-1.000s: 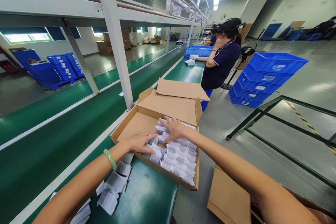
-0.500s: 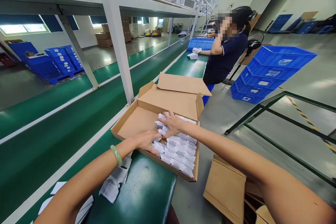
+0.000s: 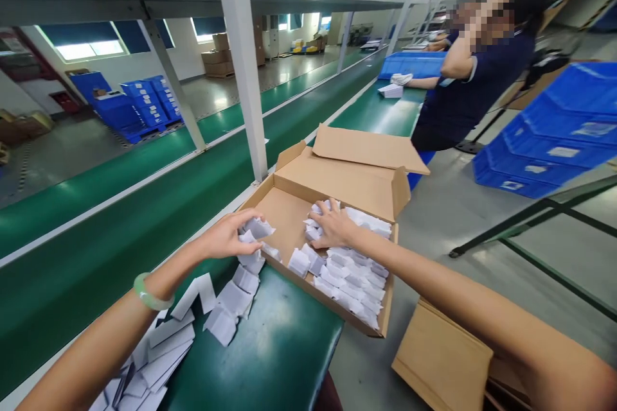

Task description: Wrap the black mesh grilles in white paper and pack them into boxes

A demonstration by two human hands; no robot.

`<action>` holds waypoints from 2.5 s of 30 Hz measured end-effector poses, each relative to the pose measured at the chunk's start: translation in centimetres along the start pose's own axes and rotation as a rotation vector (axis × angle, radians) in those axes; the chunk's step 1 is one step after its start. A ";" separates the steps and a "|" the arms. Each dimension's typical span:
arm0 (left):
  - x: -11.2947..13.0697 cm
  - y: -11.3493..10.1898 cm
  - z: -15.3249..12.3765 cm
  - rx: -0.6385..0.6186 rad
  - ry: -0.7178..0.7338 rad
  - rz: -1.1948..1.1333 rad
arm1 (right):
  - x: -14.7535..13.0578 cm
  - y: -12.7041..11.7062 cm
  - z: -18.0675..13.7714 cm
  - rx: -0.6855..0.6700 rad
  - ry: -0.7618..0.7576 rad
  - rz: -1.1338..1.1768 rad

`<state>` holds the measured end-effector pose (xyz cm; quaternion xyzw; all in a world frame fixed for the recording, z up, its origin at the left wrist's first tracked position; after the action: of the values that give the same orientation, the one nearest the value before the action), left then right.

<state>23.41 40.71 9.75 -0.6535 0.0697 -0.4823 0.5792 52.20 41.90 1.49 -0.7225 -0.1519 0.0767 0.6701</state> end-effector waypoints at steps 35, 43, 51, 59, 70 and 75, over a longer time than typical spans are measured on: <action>-1.6 2.9 -23.2 -0.367 -0.373 0.199 | -2.8 -1.8 0.2 0.665 -0.236 0.213; 0.1 2.3 -17.1 0.130 -0.209 0.260 | -16.3 -6.2 -3.5 0.350 -0.555 0.584; 0.6 4.1 -12.5 0.084 -0.078 0.302 | -13.9 -5.7 -2.4 0.335 -0.520 0.549; 4.0 6.9 -1.2 -0.067 -0.188 0.337 | -0.6 -5.3 1.8 -0.218 0.219 0.106; 2.9 11.6 6.6 -0.661 -0.222 0.100 | 0.4 -2.3 1.3 -0.379 0.035 0.254; 2.0 11.9 7.4 -0.724 -0.081 0.068 | 0.4 -2.6 0.4 -0.442 -0.129 0.244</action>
<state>35.31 40.74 2.07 -0.8320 0.2348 -0.3806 0.3283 52.16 42.58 4.05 -0.8580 -0.1190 0.1679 0.4706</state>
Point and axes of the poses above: each hand's wrist, its own z-axis towards the middle knuckle, its own y-axis out of the palm, x = y × z, the point moved 1 cm from there along z, towards the middle knuckle, and after that the axes turned 2 degrees about x, right-handed, at the moved point
